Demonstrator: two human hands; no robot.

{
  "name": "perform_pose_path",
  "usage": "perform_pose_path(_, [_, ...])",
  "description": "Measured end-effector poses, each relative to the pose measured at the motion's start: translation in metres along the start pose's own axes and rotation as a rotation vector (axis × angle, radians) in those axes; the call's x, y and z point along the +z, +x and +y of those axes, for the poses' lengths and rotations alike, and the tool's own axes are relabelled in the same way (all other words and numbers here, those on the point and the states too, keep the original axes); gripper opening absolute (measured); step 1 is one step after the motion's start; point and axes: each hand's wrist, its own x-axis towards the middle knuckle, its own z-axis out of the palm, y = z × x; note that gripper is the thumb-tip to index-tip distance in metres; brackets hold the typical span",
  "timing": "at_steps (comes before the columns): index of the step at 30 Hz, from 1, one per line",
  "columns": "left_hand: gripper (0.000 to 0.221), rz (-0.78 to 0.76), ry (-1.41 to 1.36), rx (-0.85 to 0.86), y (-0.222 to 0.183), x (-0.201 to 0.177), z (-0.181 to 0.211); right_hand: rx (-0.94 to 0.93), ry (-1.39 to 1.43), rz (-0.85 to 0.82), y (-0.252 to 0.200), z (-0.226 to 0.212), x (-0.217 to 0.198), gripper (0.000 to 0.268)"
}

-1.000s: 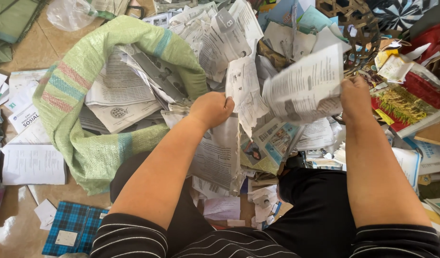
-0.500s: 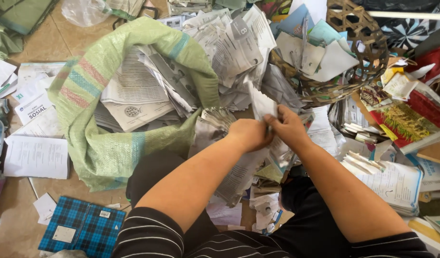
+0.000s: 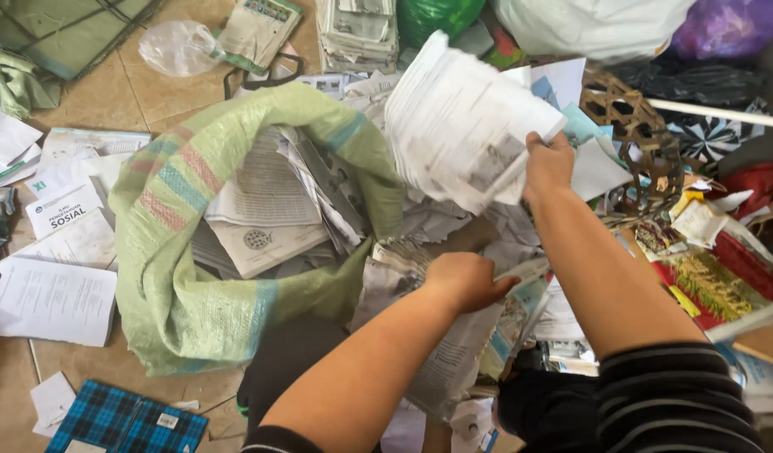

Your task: The person sits on the floor and sorts through a large pile of loose papers and documents. They pick up sheets, separate them, and place them into a green woven bag or onto other piles on the floor.

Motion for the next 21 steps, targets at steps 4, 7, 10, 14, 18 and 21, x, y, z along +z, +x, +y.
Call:
perform_pose_path(4, [0.071, 0.011, -0.013, -0.049, 0.01, 0.004, -0.006, 0.237, 0.176, 0.136, 0.063, 0.037, 0.06, 0.035])
perform_pose_path(7, [0.07, 0.02, -0.039, -0.086, 0.017, 0.009, -0.01, 0.362, 0.569, 0.192, 0.114, 0.11, 0.09, 0.029])
perform_pose_path(10, [0.068, 0.046, -0.046, -0.105, 0.017, 0.007, -0.011, 0.706, 0.829, -0.07, 0.101, 0.124, 0.093, 0.029])
perform_pose_path(14, [0.067, 0.093, -0.101, -0.137, 0.017, -0.004, -0.011, 0.596, 0.054, -0.168, 0.049, 0.087, 0.073, 0.023])
perform_pose_path(18, [0.074, 0.191, -0.147, -0.207, 0.02, -0.01, -0.018, 0.382, 0.115, -0.416, -0.016, 0.023, 0.016, 0.045])
perform_pose_path(21, [0.073, 0.302, -0.197, -0.23, 0.024, -0.012, -0.025, 0.332, 0.12, -0.481, -0.077, -0.032, -0.04, 0.038])
